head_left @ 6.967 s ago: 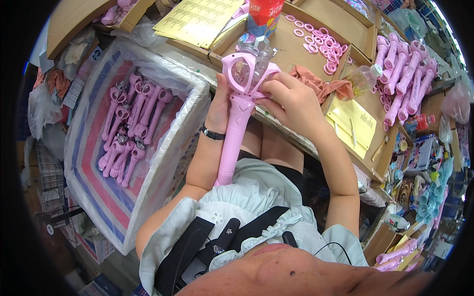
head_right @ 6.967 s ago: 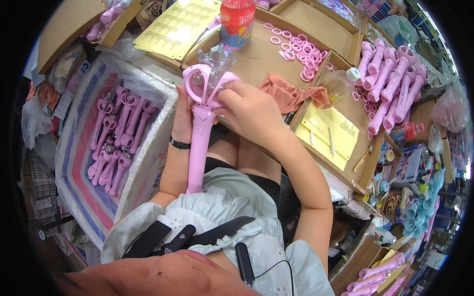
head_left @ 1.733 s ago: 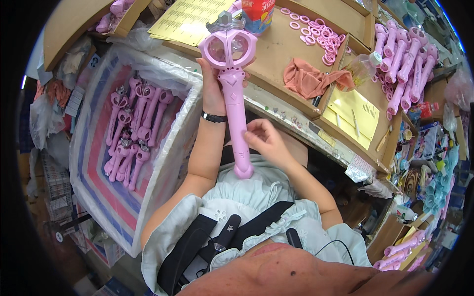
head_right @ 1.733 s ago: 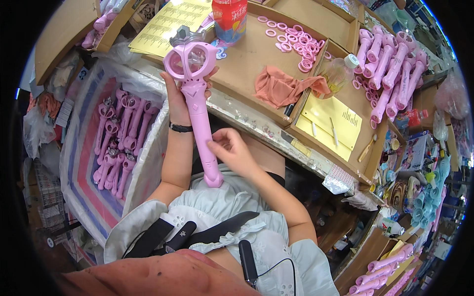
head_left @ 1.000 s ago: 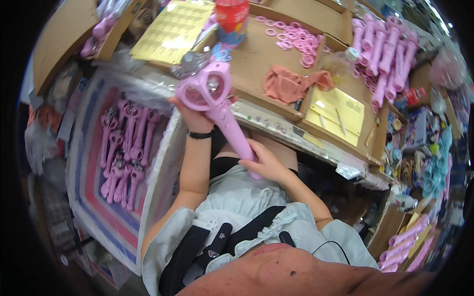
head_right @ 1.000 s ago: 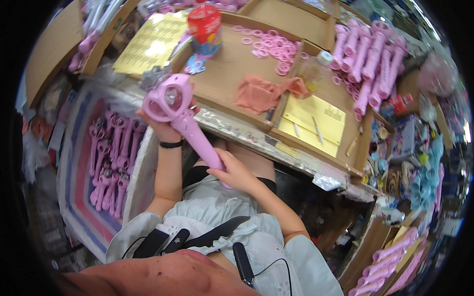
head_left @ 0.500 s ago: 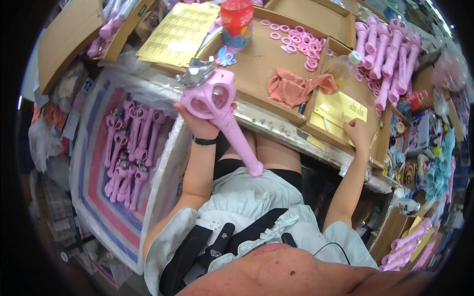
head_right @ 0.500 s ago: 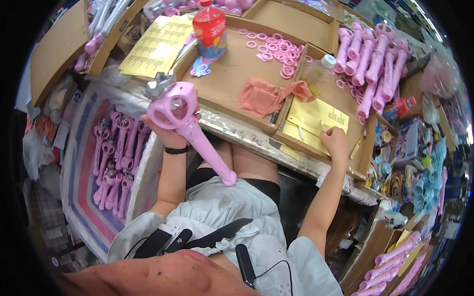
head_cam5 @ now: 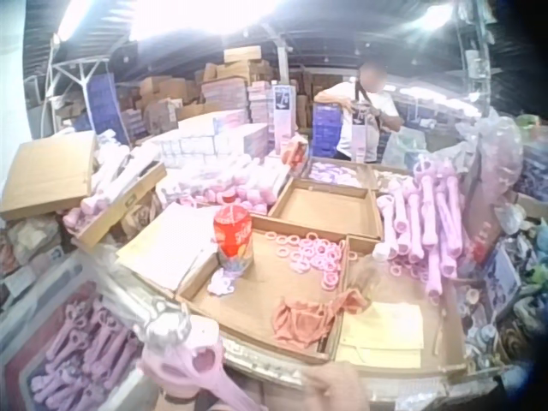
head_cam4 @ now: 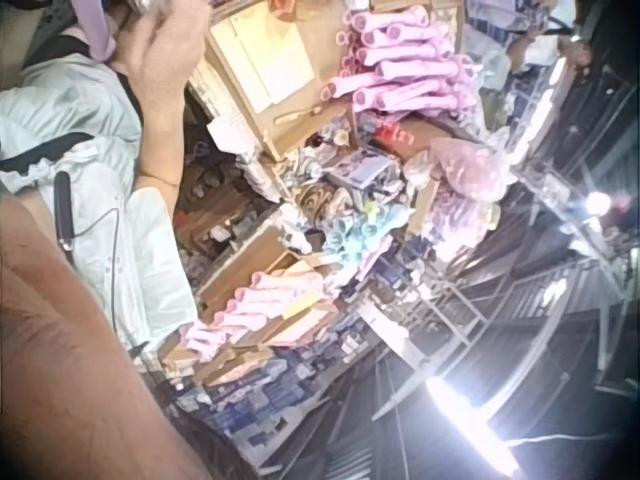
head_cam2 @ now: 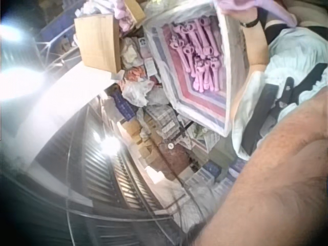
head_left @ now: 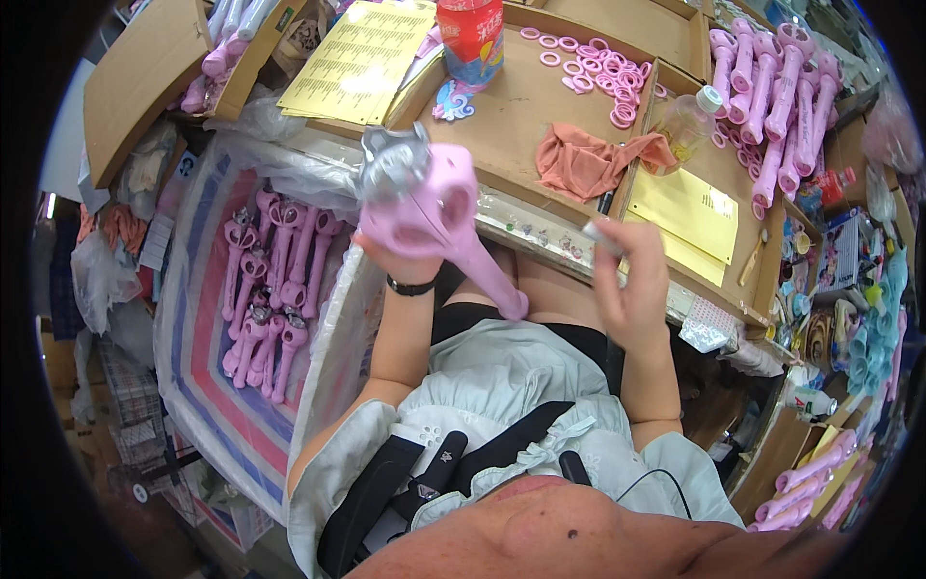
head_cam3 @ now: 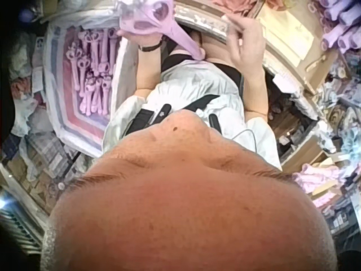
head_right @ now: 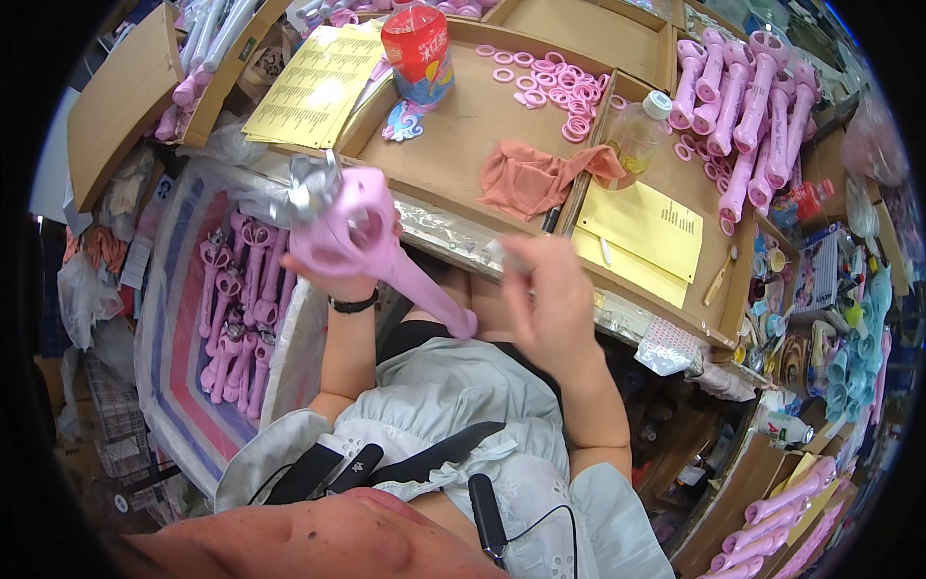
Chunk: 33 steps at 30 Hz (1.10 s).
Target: The person assembles pink light-up wands by inserting batteries, attaching clear plastic tops, and testing the lights. They wipe the wands with a cloth and place finished units into a bin.
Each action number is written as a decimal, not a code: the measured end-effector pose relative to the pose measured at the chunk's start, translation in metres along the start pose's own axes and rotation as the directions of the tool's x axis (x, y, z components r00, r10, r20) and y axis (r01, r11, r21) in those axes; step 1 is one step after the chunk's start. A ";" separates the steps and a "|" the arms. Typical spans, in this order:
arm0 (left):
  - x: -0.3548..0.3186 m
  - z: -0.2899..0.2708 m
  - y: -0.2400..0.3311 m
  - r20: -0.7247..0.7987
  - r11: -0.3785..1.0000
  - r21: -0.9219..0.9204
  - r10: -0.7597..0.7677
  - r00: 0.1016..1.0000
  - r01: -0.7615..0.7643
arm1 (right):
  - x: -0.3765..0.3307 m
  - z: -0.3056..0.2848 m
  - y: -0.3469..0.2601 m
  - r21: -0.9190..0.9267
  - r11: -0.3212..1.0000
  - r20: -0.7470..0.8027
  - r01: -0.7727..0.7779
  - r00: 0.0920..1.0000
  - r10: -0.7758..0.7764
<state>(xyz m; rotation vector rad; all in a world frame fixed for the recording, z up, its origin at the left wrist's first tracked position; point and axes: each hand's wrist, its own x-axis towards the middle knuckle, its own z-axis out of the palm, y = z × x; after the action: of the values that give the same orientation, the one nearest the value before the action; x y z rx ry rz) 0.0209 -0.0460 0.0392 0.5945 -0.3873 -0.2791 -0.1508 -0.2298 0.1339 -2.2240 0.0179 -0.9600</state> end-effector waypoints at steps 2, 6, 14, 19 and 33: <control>-0.015 0.001 0.005 0.008 0.978 -0.081 -0.194 0.981 0.194 | -0.004 0.004 -0.013 0.034 0.991 0.026 0.128 0.991 -0.129; -0.055 0.026 0.013 0.170 0.942 -0.088 -0.305 0.937 0.323 | -0.019 0.000 -0.025 0.210 0.976 0.051 0.064 0.996 -0.077; -0.067 0.045 0.009 0.458 0.999 0.035 0.013 0.889 -0.033 | -0.039 -0.009 -0.023 0.355 0.934 0.126 0.048 0.987 -0.098; -0.068 0.036 0.009 0.602 0.923 0.294 0.023 0.799 -0.248 | -0.042 -0.014 -0.018 0.318 0.946 0.163 0.063 0.979 -0.120; -0.102 0.050 0.003 0.584 0.720 0.521 0.092 0.807 -0.459 | -0.069 -0.025 -0.037 0.387 0.802 0.331 -0.455 0.880 0.340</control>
<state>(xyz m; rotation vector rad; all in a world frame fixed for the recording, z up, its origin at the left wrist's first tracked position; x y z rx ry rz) -0.0912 -0.0311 0.0511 1.1329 -1.1361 0.0209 -0.2259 -0.1979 0.1245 -1.7789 0.1340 -0.3933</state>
